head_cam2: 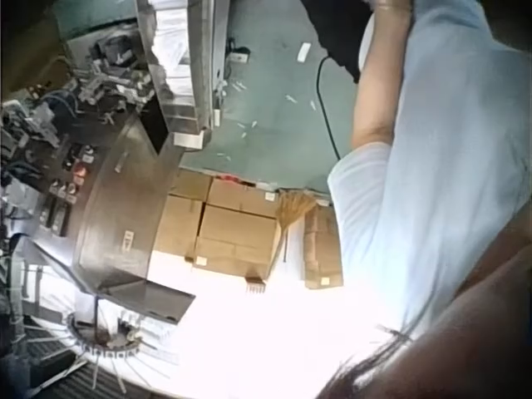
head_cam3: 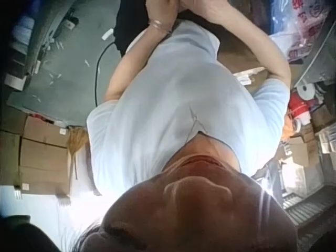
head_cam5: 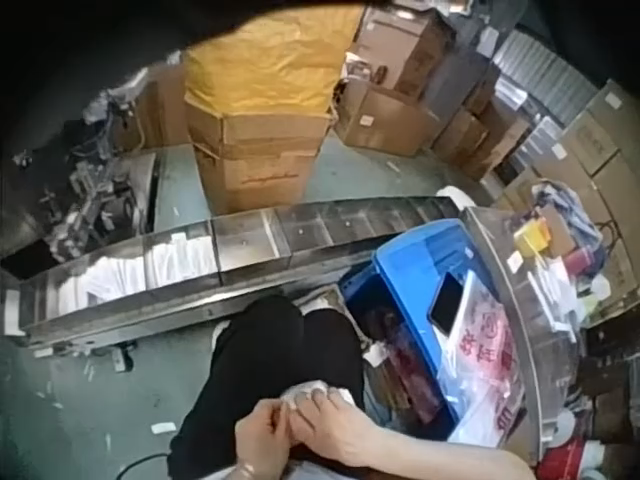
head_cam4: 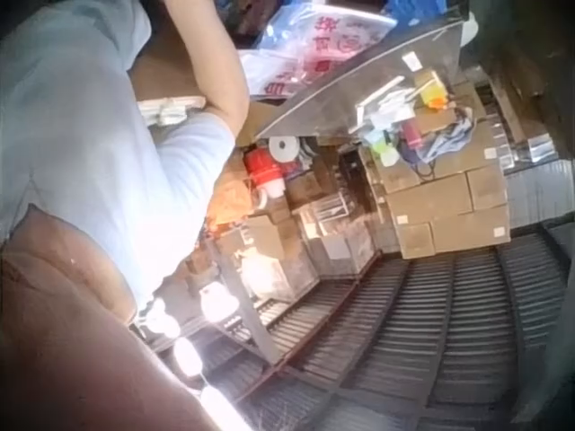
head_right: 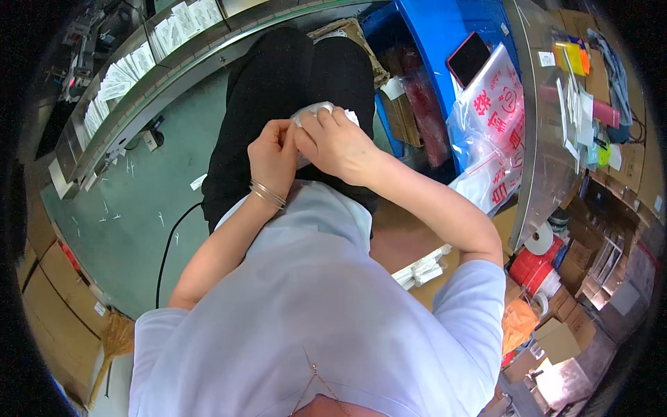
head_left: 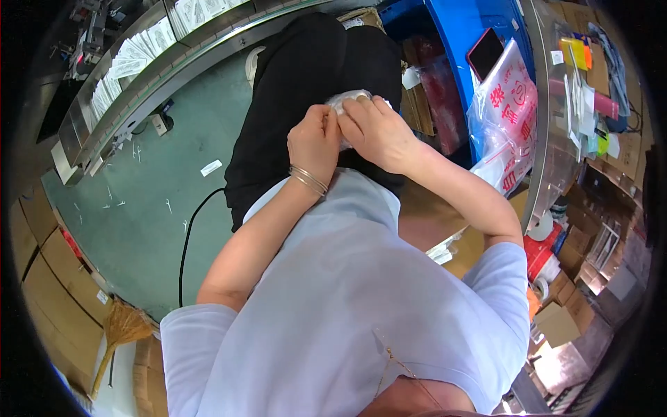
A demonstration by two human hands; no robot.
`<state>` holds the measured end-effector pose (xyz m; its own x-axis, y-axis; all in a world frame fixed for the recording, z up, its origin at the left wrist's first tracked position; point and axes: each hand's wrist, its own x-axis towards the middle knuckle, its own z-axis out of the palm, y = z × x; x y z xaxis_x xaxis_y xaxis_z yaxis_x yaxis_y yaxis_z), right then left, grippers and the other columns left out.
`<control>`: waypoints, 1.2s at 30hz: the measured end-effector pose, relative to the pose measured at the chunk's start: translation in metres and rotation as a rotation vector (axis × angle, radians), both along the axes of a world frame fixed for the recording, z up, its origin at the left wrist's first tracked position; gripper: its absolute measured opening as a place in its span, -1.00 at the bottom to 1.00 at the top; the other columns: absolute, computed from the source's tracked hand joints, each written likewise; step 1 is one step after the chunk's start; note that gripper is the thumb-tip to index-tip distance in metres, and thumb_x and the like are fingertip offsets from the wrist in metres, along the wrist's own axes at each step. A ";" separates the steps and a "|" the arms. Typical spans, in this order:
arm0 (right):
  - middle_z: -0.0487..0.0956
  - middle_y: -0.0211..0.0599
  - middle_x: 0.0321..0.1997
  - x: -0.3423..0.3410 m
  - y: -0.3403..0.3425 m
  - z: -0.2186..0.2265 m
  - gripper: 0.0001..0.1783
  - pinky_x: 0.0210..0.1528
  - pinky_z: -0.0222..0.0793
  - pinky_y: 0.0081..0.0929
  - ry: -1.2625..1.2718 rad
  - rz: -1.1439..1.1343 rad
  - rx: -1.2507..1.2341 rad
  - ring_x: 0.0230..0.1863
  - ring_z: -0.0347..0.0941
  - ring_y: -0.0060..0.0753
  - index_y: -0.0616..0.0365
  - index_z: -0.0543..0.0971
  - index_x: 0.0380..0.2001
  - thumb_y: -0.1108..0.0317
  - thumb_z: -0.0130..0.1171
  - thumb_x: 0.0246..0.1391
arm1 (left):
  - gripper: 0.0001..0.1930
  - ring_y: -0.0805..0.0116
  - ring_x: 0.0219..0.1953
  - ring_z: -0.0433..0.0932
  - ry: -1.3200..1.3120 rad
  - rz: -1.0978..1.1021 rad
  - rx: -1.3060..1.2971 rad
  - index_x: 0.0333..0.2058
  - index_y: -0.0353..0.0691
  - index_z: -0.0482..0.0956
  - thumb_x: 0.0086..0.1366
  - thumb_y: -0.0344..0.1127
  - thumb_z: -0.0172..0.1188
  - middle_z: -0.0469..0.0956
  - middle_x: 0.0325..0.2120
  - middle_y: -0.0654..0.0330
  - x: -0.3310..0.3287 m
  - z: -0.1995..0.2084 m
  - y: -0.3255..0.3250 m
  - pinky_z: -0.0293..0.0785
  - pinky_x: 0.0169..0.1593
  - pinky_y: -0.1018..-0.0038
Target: Manually packaging small white items into plastic bags and organizing them for shipment.
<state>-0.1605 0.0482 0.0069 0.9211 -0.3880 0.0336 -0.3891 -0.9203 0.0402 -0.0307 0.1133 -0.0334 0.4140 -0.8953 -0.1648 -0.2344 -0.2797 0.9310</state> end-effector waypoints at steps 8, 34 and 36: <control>0.43 -0.20 -0.18 0.000 0.005 0.000 -0.76 -0.08 0.28 -0.31 0.029 0.043 0.205 -0.13 0.36 -0.19 0.19 0.47 -0.33 0.34 0.04 -0.13 | -0.86 0.04 -0.53 0.54 0.103 -0.074 0.112 -0.39 -0.30 0.49 0.22 -0.34 0.06 0.53 -0.58 -0.03 0.004 0.012 0.009 0.45 -0.45 0.29; 0.47 -0.18 -0.14 -0.009 -0.013 0.003 -0.74 0.04 0.25 -0.25 -0.497 -0.060 0.724 -0.03 0.39 -0.18 0.18 0.47 -0.29 0.42 0.21 -0.13 | -0.85 0.27 -0.64 0.53 0.297 0.057 0.139 -0.44 -0.33 0.41 0.19 -0.36 0.10 0.48 -0.71 0.03 -0.005 -0.004 0.007 0.37 -0.57 0.43; 0.48 -0.14 -0.18 -0.004 -0.006 -0.001 -0.77 -0.02 0.28 -0.27 -0.616 -0.224 0.775 -0.11 0.41 -0.15 0.20 0.47 -0.30 0.42 0.18 -0.08 | -0.84 0.27 -0.64 0.53 0.209 0.007 0.081 -0.44 -0.33 0.41 0.19 -0.35 0.11 0.48 -0.70 0.03 -0.007 -0.003 0.009 0.37 -0.56 0.42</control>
